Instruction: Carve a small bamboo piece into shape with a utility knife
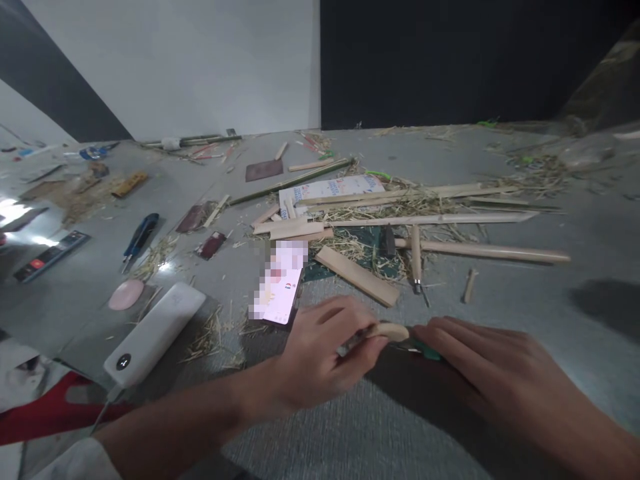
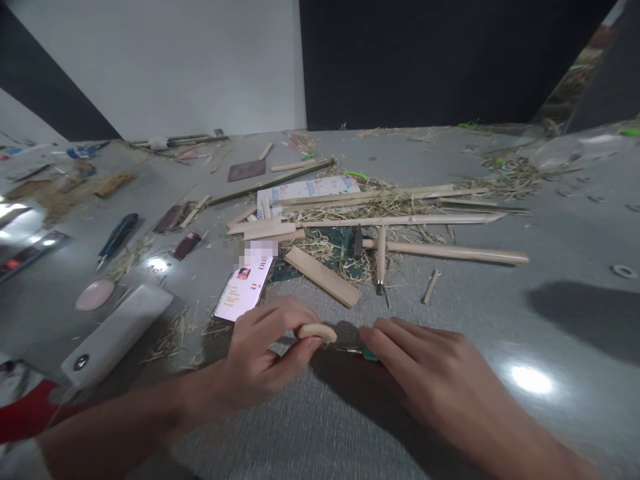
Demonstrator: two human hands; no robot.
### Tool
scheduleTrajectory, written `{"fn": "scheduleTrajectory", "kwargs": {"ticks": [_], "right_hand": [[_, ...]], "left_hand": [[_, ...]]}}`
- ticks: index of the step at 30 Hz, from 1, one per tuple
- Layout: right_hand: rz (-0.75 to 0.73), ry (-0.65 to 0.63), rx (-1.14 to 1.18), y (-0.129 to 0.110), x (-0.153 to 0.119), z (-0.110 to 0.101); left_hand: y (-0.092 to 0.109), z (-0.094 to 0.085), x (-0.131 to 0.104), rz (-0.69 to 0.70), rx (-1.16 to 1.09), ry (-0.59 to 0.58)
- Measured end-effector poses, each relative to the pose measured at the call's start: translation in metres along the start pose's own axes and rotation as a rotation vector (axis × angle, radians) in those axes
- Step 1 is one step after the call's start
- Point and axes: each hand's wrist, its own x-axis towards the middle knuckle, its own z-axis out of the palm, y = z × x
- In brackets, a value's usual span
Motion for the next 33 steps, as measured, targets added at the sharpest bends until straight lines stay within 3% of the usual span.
{"fn": "scheduleTrajectory", "kwargs": {"ticks": [10,20,28,33], "right_hand": [[0.013,0.043,-0.057,-0.002,0.001,0.002],[0.044,-0.154,-0.215,-0.002,0.002,0.014],[0.03,0.035,-0.204,-0.006,0.008,0.005],[0.052,0.023,-0.172,-0.007,0.009,0.006]], "left_hand": [[0.004,-0.003,0.005,0.01,0.035,-0.038],[0.006,-0.007,0.006,0.008,0.027,-0.097],[0.005,-0.009,0.005,-0.049,0.138,-0.103],[0.006,-0.01,0.008,-0.056,0.177,-0.128]]}}
